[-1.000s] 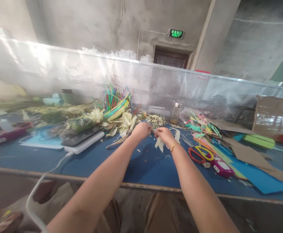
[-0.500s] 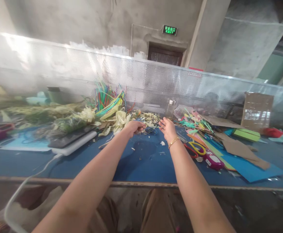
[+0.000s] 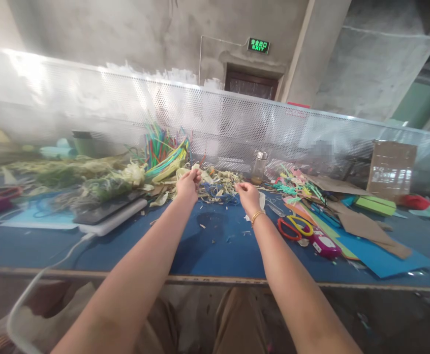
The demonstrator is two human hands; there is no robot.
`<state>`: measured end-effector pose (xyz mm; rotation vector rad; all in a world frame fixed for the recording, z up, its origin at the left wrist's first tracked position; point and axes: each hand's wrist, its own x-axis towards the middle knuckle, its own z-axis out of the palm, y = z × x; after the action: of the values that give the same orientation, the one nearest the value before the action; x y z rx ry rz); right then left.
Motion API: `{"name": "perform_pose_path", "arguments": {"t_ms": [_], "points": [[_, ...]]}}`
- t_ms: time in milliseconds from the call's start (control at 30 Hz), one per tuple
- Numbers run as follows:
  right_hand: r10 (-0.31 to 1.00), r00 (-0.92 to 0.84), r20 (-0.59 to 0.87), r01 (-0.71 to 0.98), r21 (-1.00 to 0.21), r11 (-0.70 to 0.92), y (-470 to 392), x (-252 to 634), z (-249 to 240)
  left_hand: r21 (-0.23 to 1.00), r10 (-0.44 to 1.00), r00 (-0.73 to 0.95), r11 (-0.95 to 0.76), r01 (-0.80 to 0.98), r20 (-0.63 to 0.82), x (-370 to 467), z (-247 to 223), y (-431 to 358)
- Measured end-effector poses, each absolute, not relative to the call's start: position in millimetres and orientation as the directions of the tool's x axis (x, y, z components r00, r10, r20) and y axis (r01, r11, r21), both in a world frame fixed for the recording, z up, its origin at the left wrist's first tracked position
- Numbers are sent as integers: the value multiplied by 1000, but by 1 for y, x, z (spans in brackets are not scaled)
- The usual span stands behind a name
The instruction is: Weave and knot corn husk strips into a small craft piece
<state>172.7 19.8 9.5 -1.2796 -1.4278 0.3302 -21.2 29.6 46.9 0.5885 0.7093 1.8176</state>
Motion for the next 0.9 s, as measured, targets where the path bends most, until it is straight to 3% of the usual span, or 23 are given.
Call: {"name": "perform_pose_path", "arguments": {"t_ms": [133, 233, 367, 467, 600, 700, 800, 900], "points": [[876, -81, 475, 822, -465, 328, 9, 161, 4, 685, 915, -395, -338, -646, 79, -23, 47, 31], [890, -219, 400, 912, -241, 333, 10, 148, 3, 673, 910, -410, -342, -656, 63, -26, 46, 33], [906, -251, 339, 959, -37, 280, 19, 127, 7, 672, 906, -419, -344, -655, 56, -29, 44, 35], [925, -222, 308, 975, 45, 219, 23, 114, 8, 665, 922, -383, -321, -674, 57, -29, 43, 36], [923, -160, 351, 979, -65, 194, 24, 115, 8, 629, 968, -234, -239, -740, 91, -29, 43, 38], [912, -159, 379, 921, -276, 275, 30, 133, 12, 593, 988, -108, -155, -790, 114, -31, 44, 39], [882, -205, 425, 670, -596, 443, 38, 157, 12, 582, 988, 104, 16, -813, 118, -34, 47, 36], [860, -164, 483, 471, -727, 499, 42, 173, 8, 639, 940, 339, 233, -733, 46, -36, 49, 30]]}}
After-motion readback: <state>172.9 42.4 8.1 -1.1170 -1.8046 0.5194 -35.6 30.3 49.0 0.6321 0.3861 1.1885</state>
